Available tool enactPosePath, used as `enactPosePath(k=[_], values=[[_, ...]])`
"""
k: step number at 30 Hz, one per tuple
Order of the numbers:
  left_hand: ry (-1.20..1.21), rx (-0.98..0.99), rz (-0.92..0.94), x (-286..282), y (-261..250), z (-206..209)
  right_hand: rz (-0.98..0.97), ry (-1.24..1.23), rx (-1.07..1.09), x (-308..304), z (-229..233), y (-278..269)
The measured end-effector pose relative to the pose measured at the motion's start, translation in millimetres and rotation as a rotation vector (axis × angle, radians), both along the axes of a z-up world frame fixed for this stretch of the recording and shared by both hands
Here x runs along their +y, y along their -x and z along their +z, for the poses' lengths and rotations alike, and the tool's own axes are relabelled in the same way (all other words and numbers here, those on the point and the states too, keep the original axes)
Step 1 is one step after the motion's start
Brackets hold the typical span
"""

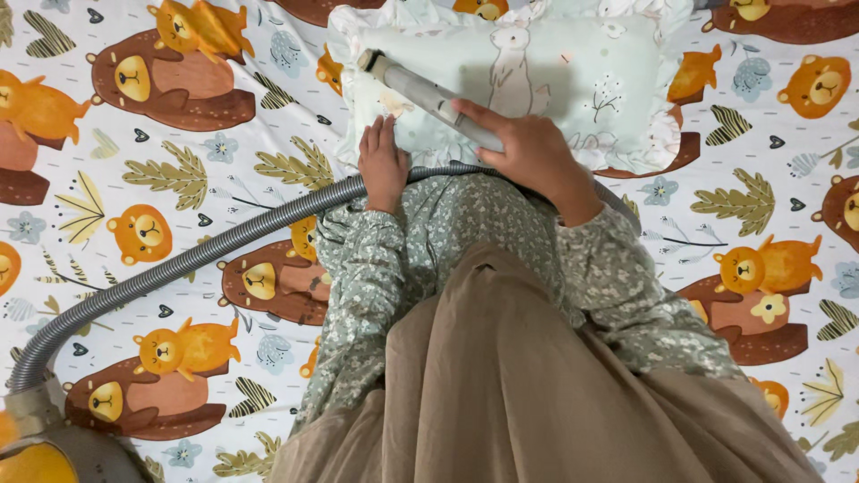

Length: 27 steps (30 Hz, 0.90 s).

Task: The person uses a vacuum cleaner hose with a brush attachment to clean a gray and white checkered pillow on a bed. They systematically move the nozzle over the pillow's surface, then flip it to clean the other side. After finishing the first pillow, they move on to a second, light green pillow with a bunny pattern and repeat the cleaning process.

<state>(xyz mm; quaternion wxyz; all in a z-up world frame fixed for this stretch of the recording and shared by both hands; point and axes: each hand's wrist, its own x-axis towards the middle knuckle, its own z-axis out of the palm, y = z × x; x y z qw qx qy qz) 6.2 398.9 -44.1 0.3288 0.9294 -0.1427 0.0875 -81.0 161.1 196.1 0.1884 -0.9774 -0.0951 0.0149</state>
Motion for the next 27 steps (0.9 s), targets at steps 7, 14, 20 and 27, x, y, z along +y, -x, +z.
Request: enactPosePath(k=[7, 14, 20, 27], values=[[0.06, 0.082, 0.092, -19.8, -9.1, 22.5, -0.094, -0.094, 0.078, -17.9, 20.3, 21.8], [-0.065, -0.065, -0.118, -55.5, -3.8, 31.3, -0.106, -0.28, -0.023, -79.5, 45.6, 74.0], [-0.19, 0.002, -0.147, -39.8, 1.6, 21.7, -0.363, -0.414, 0.371, -71.8, 36.9, 36.6], [-0.257, 0.048, -0.136, -38.6, 0.5, 20.0, -0.242, -0.389, 0.333, -38.1, 7.8, -24.5]])
